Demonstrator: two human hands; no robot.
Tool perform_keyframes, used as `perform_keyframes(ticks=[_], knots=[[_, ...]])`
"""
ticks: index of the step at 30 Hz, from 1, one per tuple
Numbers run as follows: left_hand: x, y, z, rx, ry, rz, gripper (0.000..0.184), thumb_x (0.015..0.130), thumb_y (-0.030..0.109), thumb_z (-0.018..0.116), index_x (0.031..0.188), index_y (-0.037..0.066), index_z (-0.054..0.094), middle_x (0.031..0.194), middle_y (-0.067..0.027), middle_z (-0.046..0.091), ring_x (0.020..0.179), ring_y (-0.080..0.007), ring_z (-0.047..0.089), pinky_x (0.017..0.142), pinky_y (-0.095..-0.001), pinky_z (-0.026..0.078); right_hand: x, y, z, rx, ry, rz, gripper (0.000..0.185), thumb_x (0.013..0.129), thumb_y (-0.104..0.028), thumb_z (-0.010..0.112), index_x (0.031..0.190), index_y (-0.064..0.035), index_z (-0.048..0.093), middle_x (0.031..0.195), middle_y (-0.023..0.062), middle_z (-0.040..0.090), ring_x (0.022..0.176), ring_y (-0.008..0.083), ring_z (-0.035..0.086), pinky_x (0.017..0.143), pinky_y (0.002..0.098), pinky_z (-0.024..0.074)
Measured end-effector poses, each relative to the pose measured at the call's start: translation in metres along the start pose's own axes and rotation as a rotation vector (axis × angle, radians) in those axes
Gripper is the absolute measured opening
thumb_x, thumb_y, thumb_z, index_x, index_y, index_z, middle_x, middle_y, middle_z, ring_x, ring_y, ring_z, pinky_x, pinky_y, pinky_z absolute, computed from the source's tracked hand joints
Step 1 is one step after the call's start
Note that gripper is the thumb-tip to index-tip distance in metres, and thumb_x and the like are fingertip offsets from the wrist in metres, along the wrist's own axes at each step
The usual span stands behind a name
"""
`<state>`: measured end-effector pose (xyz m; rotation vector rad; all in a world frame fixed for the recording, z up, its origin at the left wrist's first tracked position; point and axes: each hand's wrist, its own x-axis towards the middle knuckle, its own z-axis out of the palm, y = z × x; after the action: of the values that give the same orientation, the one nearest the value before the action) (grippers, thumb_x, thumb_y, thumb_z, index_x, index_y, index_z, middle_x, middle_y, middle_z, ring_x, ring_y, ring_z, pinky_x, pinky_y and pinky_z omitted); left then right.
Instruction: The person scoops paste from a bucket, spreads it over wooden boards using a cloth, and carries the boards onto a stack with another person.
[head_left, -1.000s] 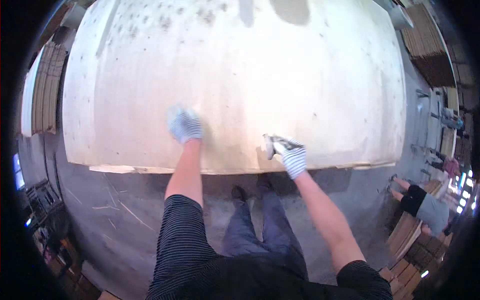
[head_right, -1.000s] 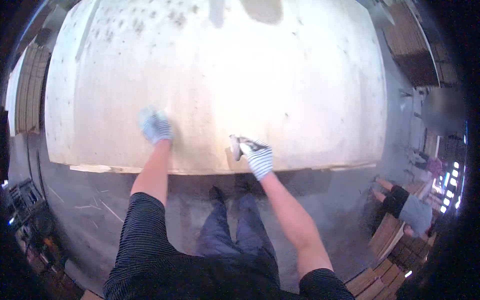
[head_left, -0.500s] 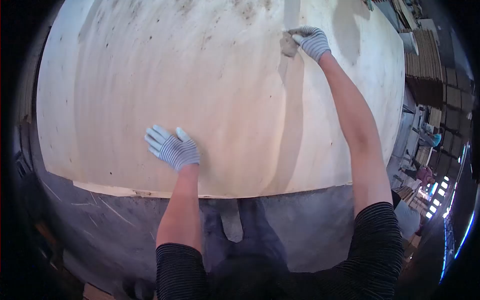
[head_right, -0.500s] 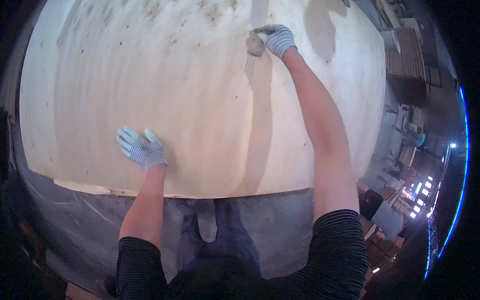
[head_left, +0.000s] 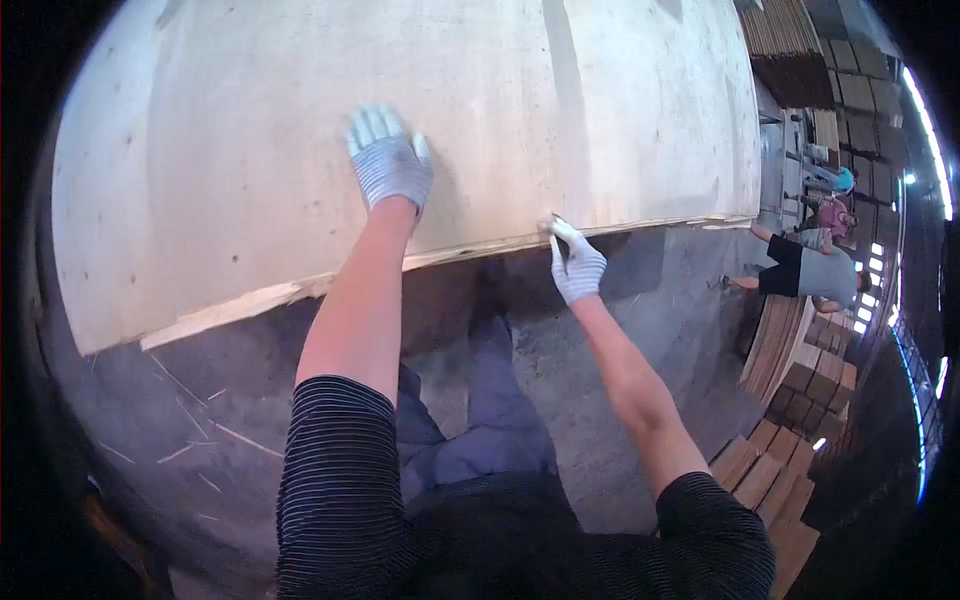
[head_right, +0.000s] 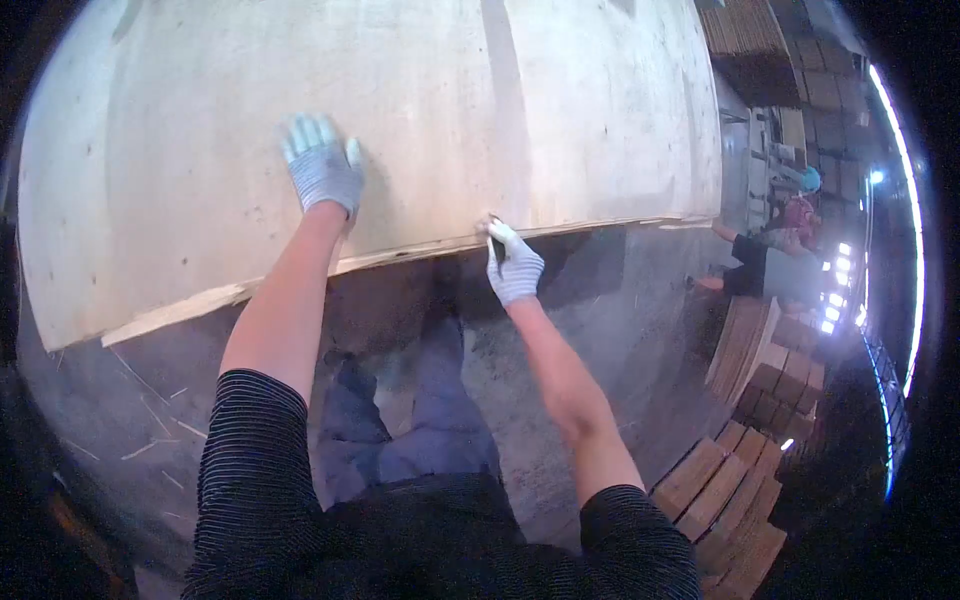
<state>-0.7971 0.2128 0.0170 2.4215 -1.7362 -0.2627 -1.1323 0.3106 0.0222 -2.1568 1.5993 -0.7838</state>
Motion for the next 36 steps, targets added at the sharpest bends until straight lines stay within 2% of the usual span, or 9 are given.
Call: perform_keyframes(ticks=[5,10,11,13,17,22,24,28,36], knots=[[-0.063,-0.126,-0.031,-0.208,-0.156,0.426,0.064,0.104,0.030,0.052,0.158,0.000,0.036,0.165,-0.0242,0.033,0.156,-0.0377,0.026,0.129,-0.0492,0.017,-0.011,-0.132,0.062,0.087,-0.269,0.179,0.018,0.094,-0.001,0.068,0.110,-0.0049,0.074,0.106,0.0127,0.078,0.095,0.0232,0.076,0.087,0.0336,0.0598],[-0.014,-0.345,-0.047,0.053,0.068,-0.013,0.064,0.104,0.032,0.050,0.157,-0.002,0.037,0.164,-0.0261,0.034,0.155,-0.0390,0.028,0.128,-0.0496,0.020,0.038,-0.295,0.116,0.554,-0.380,0.318,0.024,0.098,-0.004,0.067,0.121,-0.0011,0.073,0.113,0.0104,0.078,0.101,0.0137,0.073,0.087,0.0309,0.0592],[0.006,-0.410,-0.057,0.138,0.142,-0.132,0.064,0.104,0.034,0.049,0.156,-0.003,0.038,0.164,-0.0268,0.034,0.154,-0.0389,0.030,0.128,-0.0497,0.020,0.059,-0.324,0.136,1.029,-0.394,0.656,0.022,0.098,0.001,0.066,0.118,0.0036,0.073,0.115,0.0138,0.077,0.102,0.0173,0.073,0.089,0.0305,0.0600],[0.029,-0.530,-0.064,0.242,0.233,-0.446,0.063,0.105,0.035,0.047,0.156,-0.003,0.039,0.163,-0.0275,0.034,0.154,-0.0393,0.030,0.128,-0.0497,0.021,0.107,-0.360,0.192,1.253,-0.356,0.501,0.021,0.096,0.004,0.068,0.116,0.0038,0.074,0.114,0.0126,0.077,0.099,0.0167,0.074,0.089,0.0293,0.0617],[0.060,-0.662,-0.072,0.303,0.297,-0.825,0.066,0.107,0.037,0.043,0.157,-0.005,0.035,0.164,-0.0263,0.033,0.154,-0.0400,0.029,0.127,-0.0498,0.023,0.236,-0.433,0.290,1.054,-0.235,0.499,0.025,0.096,-0.006,0.072,0.120,0.0022,0.074,0.109,0.0099,0.077,0.097,0.0151,0.073,0.087,0.0316,0.0627],[0.072,-0.654,-0.111,0.307,0.186,-0.827,0.067,0.107,0.036,0.044,0.157,-0.006,0.032,0.166,-0.0252,0.030,0.154,-0.0402,0.027,0.127,-0.0500,0.023,0.422,-0.525,0.345,1.410,-0.435,0.310,0.031,0.095,-0.010,0.073,0.124,0.0017,0.072,0.106,0.0159,0.075,0.093,0.0209,0.073,0.085,0.0370,0.0607],[0.074,-0.651,-0.116,0.294,0.137,-0.843,0.067,0.106,0.035,0.045,0.157,-0.007,0.032,0.166,-0.0258,0.028,0.154,-0.0414,0.026,0.127,-0.0509,0.022,0.482,-0.517,0.417,1.465,-0.366,0.597,0.038,0.093,-0.011,0.072,0.128,0.0048,0.069,0.102,0.0103,0.075,0.092,0.0192,0.071,0.080,0.0334,0.0579],[0.078,-0.657,-0.117,0.255,0.115,-0.841,0.069,0.105,0.034,0.046,0.156,-0.009,0.031,0.166,-0.0276,0.028,0.154,-0.0442,0.025,0.127,-0.0531,0.021,0.579,-0.497,0.503,-0.002,-0.215,-0.100,0.030,0.090,-0.006,0.073,0.119,0.0031,0.074,0.104,0.0073,0.078,0.095,0.0163,0.071,0.085,0.0307,0.0574],[0.076,-0.654,-0.125,0.201,0.115,-0.853,0.073,0.101,0.036,0.049,0.154,-0.011,0.033,0.164,-0.0278,0.031,0.154,-0.0438,0.026,0.126,-0.0553,0.020,0.349,-0.521,0.467,0.251,-0.636,-0.063,0.030,0.089,0.002,0.067,0.116,-0.0041,0.076,0.113,0.0116,0.078,0.104,0.0173,0.074,0.096,0.0308,0.0582]])
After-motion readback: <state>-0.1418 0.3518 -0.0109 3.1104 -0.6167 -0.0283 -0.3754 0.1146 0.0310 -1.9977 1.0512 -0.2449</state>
